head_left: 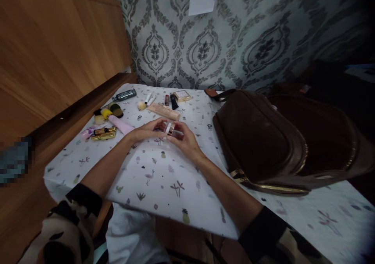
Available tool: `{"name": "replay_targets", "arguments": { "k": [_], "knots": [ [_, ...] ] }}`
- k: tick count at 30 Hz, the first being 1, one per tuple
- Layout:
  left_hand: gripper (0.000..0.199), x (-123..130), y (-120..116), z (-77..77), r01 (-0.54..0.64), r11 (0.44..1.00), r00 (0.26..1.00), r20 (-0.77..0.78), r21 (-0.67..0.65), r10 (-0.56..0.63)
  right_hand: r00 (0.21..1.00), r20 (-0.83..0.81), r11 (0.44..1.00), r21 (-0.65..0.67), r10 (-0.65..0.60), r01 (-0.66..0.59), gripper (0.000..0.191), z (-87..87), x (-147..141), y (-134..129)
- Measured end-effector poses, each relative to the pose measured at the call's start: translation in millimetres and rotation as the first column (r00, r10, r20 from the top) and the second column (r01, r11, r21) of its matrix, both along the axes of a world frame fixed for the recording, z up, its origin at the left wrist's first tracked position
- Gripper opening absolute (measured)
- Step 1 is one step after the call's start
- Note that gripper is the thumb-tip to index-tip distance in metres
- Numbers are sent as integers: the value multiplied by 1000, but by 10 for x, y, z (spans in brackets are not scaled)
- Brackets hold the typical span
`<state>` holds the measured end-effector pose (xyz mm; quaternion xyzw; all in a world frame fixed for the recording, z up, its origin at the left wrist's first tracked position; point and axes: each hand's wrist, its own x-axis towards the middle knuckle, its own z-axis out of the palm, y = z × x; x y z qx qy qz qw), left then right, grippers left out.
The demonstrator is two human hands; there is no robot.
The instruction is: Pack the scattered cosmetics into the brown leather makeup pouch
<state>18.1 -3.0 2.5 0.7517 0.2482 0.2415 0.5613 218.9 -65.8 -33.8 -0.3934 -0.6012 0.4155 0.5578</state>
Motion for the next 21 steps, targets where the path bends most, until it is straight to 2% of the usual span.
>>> {"name": "replay_targets", "arguments": {
  "k": [5, 10, 13, 15, 19, 21],
  "knots": [
    [68, -2, 12, -17, -5, 1000, 1000, -11, -7, 5, 999, 37, 1000, 19, -5, 4, 65, 12, -6, -19],
    [66, 5, 13, -15, -3, 1000, 1000, 2, -6, 3, 996, 82, 999, -3, -41, 41, 78, -58, 11, 18],
    [66, 6, 11, -7, 2, 1000, 1000, 0, -6, -2, 991, 130, 1000, -3, -31, 31, 77, -87, 40, 37],
    [64, 2, 13, -3, 24, 1000, 1000, 2, -6, -24, 983, 177, 999, 43, -40, 33, 72, -81, 68, 36],
    [62, -12, 24, -1, 72, 997, 997, 8, -29, -72, 944, 312, 974, 224, -109, 38, 69, -12, 118, -5],
    [62, -18, 32, -2, 73, 996, 997, 1, -42, -73, 944, 314, 971, 236, -103, 28, 63, 45, 129, -36]
  ]
}}
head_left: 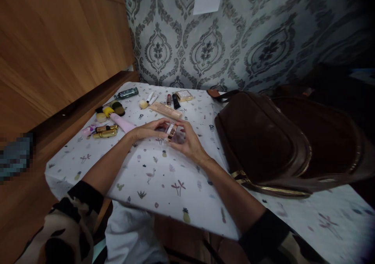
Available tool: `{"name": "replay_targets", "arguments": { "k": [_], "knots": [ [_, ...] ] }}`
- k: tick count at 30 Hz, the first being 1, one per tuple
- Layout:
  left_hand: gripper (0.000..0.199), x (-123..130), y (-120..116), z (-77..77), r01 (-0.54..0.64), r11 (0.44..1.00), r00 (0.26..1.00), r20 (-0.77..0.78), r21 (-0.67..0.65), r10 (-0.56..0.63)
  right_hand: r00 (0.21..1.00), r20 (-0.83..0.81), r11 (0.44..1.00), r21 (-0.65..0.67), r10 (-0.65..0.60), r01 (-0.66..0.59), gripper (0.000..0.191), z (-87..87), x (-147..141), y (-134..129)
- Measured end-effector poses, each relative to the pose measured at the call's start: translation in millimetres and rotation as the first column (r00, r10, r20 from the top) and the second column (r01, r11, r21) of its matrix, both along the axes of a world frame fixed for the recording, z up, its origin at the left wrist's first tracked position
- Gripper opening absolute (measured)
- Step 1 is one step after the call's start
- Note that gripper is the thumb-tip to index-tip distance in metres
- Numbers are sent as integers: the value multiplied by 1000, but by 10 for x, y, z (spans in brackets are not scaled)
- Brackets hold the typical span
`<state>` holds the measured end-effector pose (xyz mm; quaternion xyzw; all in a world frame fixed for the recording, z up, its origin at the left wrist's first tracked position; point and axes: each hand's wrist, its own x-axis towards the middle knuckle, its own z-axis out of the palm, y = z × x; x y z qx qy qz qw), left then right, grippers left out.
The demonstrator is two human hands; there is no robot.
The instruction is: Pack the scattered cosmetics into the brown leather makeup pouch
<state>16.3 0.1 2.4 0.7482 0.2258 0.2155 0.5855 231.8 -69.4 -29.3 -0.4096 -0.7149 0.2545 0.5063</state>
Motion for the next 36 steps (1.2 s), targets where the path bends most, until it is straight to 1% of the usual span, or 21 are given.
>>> {"name": "replay_targets", "arguments": {
  "k": [2, 4, 5, 7, 8, 10, 12, 14, 15, 18, 19, 20, 22, 24, 26, 28, 33, 36],
  "knots": [
    [62, -3, 6, 0, -1, 1000, 1000, -13, -9, 1, 998, -57, 999, -35, 1, -3, 50, 62, 2, -29],
    [62, -4, 7, -1, 2, 1000, 1000, -20, -18, -3, 988, -152, 997, -81, -10, -3, 35, 111, -2, -47],
    [61, -3, 7, -2, 5, 1000, 1000, -19, -22, -5, 980, -198, 994, -105, -25, 4, 33, 125, -5, -50],
    [60, -1, 4, -6, 5, 1000, 1000, -7, -26, -5, 968, -241, 986, -162, -70, 31, 40, 121, -14, -47],
    [60, 1, 3, -10, 0, 1000, 1000, 3, -23, 0, 970, -228, 981, -190, -82, 38, 46, 106, -19, -42],
    [62, 7, 1, -19, -13, 1000, 1000, 21, -11, 13, 985, -161, 974, -226, -62, 25, 59, 59, -28, -26],
    [62, 15, 1, -28, -22, 1000, 999, 35, 3, 22, 994, -107, 970, -242, -10, -16, 64, 14, -29, -6],
    [60, 21, -2, -32, -23, 1000, 999, 43, 7, 23, 996, -84, 974, -225, 13, -32, 68, -7, -16, 11],
    [59, 24, -4, -33, -22, 1000, 999, 42, 8, 22, 998, -66, 982, -189, 10, -23, 69, -6, -4, 17],
    [59, 30, -15, -27, -24, 1000, 999, 40, 13, 24, 996, 86, 1000, 5, 9, -9, 67, 25, 42, 18],
    [59, 31, -18, -24, -24, 1000, 999, 41, 12, 24, 989, 149, 998, 59, 8, -17, 67, 35, 58, 15],
    [60, 32, -20, -22, -25, 1000, 999, 41, 6, 25, 980, 201, 996, 86, 6, -24, 71, 38, 70, 11],
    [61, 32, -20, -19, -32, 999, 999, 38, -11, 32, 967, 253, 998, 59, -7, -8, 86, 23, 86, 7],
    [61, 31, -14, -20, -43, 999, 999, 24, -15, 43, 965, 261, 999, -31, -32, 41, 97, -16, 91, 10],
    [61, 30, -7, -21, -46, 999, 999, 15, -2, 46, 966, 251, 990, -109, -57, 87, 91, -54, 88, 18],
    [61, 29, -6, -21, -42, 999, 999, 16, 6, 41, 972, 227, 988, -125, -58, 89, 81, -66, 84, 22],
    [59, 38, -31, -4, -59, 998, 997, 43, -18, 60, 974, 228, 1000, 16, -11, 8, 67, 12, 68, -10],
    [59, 48, -41, -1, -65, 998, 996, 59, -23, 66, 976, 219, 1000, 9, 3, -5, 67, 48, 56, -28]
  ]
}}
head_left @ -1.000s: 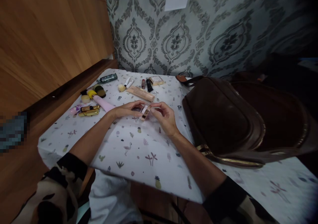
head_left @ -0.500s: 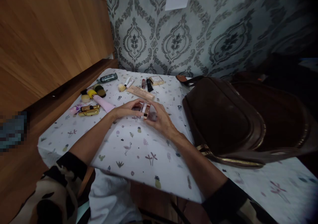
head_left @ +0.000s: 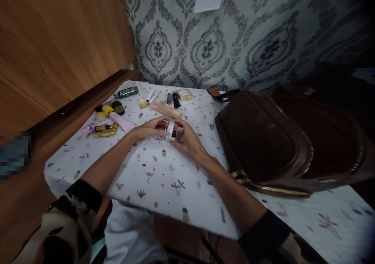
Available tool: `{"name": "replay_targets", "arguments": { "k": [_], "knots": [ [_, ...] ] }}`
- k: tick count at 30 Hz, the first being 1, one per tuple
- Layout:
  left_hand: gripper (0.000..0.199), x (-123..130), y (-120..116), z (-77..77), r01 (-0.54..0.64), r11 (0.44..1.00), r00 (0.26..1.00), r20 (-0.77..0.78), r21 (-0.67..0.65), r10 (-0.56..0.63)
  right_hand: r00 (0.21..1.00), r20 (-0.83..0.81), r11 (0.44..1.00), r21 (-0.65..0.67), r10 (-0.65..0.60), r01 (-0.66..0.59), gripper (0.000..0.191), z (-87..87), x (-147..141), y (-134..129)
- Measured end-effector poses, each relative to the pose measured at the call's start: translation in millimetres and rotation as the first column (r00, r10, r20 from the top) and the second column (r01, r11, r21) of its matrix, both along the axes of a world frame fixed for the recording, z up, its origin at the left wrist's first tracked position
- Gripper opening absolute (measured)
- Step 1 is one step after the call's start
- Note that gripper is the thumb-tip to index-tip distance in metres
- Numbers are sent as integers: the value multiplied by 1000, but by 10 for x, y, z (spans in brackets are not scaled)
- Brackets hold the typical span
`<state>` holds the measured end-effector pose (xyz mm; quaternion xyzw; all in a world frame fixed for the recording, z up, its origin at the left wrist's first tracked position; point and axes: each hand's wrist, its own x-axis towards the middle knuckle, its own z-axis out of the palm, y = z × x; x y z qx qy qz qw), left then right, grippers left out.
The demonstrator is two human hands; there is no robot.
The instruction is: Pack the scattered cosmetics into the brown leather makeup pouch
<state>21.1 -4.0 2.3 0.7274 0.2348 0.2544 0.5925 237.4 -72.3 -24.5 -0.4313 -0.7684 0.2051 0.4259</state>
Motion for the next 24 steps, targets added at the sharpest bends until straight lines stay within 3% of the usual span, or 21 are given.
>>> {"name": "replay_targets", "arguments": {
  "k": [10, 19, 24],
  "knots": [
    [63, 6, 1, -29, -55, 998, 998, 9, -12, 55, 991, -129, 986, -168, -42, 19, 74, 15, -10, -25],
    [65, 33, -6, -20, -68, 997, 997, -18, 32, 69, 993, -115, 999, 2, 33, -33, 79, -152, 26, 77],
    [69, 46, -20, -18, -65, 997, 997, 27, -37, 66, 987, -158, 998, -39, 37, -44, 86, -112, 24, 55]
  ]
}}
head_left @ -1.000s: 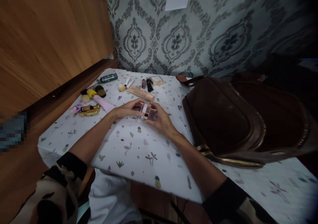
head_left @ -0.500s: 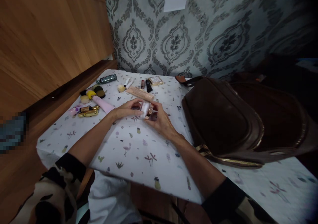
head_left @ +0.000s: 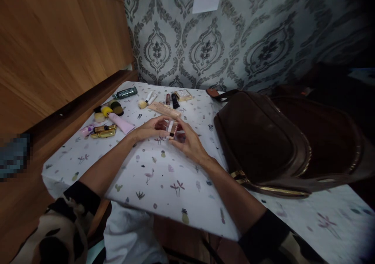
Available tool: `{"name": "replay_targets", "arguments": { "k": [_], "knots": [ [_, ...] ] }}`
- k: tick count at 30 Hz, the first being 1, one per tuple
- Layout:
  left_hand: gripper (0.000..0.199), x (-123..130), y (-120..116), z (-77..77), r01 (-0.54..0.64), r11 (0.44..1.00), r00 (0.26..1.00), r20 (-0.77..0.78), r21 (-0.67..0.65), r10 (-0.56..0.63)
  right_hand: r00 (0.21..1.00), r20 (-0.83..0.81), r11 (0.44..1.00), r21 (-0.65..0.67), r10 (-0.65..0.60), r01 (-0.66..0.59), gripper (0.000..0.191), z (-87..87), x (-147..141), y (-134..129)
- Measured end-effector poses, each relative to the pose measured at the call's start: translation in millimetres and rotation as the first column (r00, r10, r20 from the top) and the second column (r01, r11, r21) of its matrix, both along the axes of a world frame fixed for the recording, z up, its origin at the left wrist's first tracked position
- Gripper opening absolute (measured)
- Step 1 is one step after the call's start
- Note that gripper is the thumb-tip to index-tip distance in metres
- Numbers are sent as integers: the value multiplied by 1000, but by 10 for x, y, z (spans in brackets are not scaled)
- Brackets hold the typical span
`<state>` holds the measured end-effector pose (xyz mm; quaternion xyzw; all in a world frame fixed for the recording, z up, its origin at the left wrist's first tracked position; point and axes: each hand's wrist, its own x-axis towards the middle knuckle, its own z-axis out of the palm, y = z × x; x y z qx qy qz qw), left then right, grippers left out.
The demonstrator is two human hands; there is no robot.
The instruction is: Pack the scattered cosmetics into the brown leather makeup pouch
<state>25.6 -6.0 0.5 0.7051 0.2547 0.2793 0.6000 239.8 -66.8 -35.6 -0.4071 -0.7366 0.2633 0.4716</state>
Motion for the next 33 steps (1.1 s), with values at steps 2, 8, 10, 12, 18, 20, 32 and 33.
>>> {"name": "replay_targets", "arguments": {
  "k": [2, 8, 10, 12, 18, 20, 32, 33],
  "knots": [
    [68, 10, -9, -4, 3, 1000, 1000, 27, -10, -3, 1000, -24, 999, -54, -5, 3, 88, 49, -9, -30],
    [66, 55, -41, -16, -4, 1000, 995, 100, -25, 7, 995, -95, 980, -198, -26, 7, 73, 184, -27, -103],
    [69, 78, -55, -15, -19, 1000, 995, 96, -17, 20, 989, -142, 964, -268, -45, 5, 68, 212, -35, -101],
    [71, 109, -81, -4, -28, 999, 996, 81, 24, 26, 977, -197, 929, -369, -75, -3, 64, 241, -42, -89],
    [73, 194, -179, 47, -49, 985, 997, 75, 166, 37, 899, -412, 772, -617, -151, -153, 64, 326, -44, -62],
    [79, 205, -195, 52, -35, 989, 995, 95, 143, 22, 860, -483, 781, -596, -165, -185, 61, 341, -47, -64],
    [65, 241, -240, 69, -119, 987, 993, 13, 105, 119, 890, -428, 885, -462, -157, -65, 66, 357, -19, -64],
    [64, 246, -247, 78, -121, 983, 993, 30, 136, 118, 894, -422, 889, -454, -147, -68, 66, 364, -11, -65]
  ]
}}
